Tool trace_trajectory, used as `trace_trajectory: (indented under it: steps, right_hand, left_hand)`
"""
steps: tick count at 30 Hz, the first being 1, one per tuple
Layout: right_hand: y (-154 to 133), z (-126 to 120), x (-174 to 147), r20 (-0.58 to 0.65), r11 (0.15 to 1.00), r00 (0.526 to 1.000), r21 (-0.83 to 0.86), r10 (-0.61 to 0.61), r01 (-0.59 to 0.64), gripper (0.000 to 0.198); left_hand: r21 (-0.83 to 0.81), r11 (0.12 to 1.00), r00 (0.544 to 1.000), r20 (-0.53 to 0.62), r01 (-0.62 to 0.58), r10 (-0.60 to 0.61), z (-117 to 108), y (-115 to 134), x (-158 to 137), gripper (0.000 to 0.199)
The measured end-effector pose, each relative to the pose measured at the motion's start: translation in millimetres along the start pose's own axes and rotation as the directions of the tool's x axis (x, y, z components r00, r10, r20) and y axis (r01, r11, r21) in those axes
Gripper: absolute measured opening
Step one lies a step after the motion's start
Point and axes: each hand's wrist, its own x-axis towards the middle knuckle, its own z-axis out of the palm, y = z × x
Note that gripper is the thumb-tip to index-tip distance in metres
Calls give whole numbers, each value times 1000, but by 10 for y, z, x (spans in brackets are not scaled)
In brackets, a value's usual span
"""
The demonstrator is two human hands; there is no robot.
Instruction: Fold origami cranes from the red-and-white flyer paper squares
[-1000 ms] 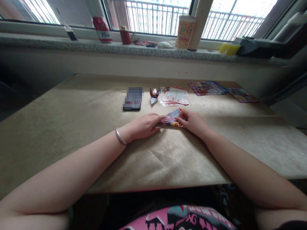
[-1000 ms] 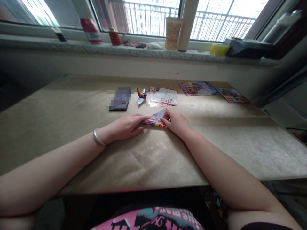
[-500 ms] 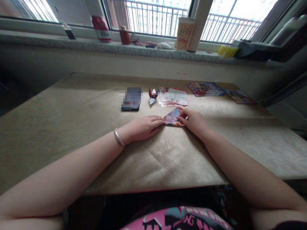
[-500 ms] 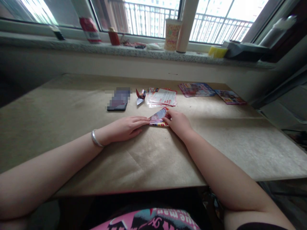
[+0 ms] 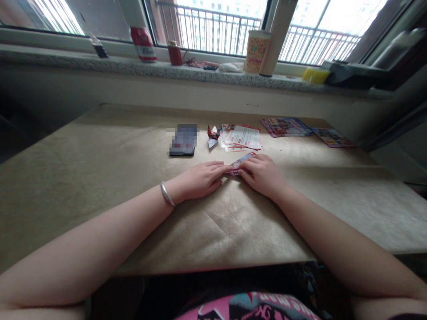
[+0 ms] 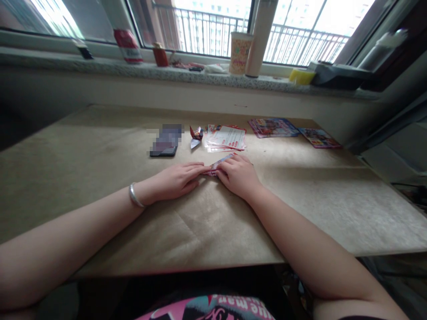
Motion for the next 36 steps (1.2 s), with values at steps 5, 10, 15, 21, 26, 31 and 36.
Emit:
trace_trajectory:
  steps: [5,10,15,21,26,31,36]
  right_hand:
    - [-23,16,24,93,999,995,11,39,-41,27]
    - [27,64,49,104,991,992,114,65,-76,20]
    - [42,76,106,151,976,981,159,123,-147,17]
    - [60,77,210,247,977,960,131,131,-167,20]
    - [71,142,198,204,968,964,147,173,-205,16]
    - [52,163,171,169,964,966,144,197,-222,14]
    - [54,177,191,167,959,960,132,227,-250,13]
  left_hand:
    - [22,997,997,-7,-73,73,-15,-13,-5,49]
    - [74,987,988,-59,-141,146,-36,10,-1,39]
    - [134,983,988,-69,-126,136,-29,34,-7,36]
    - [126,982,986,-70,-139,148,-20,28,-8,35]
    - [99,987,988,-84,-122,131,-29,35,-11,35]
    - [109,990,992,-74,-95,104,-43,59,-26,33]
    - [113,992,995,-66,-63,70,-72,91,-33,33]
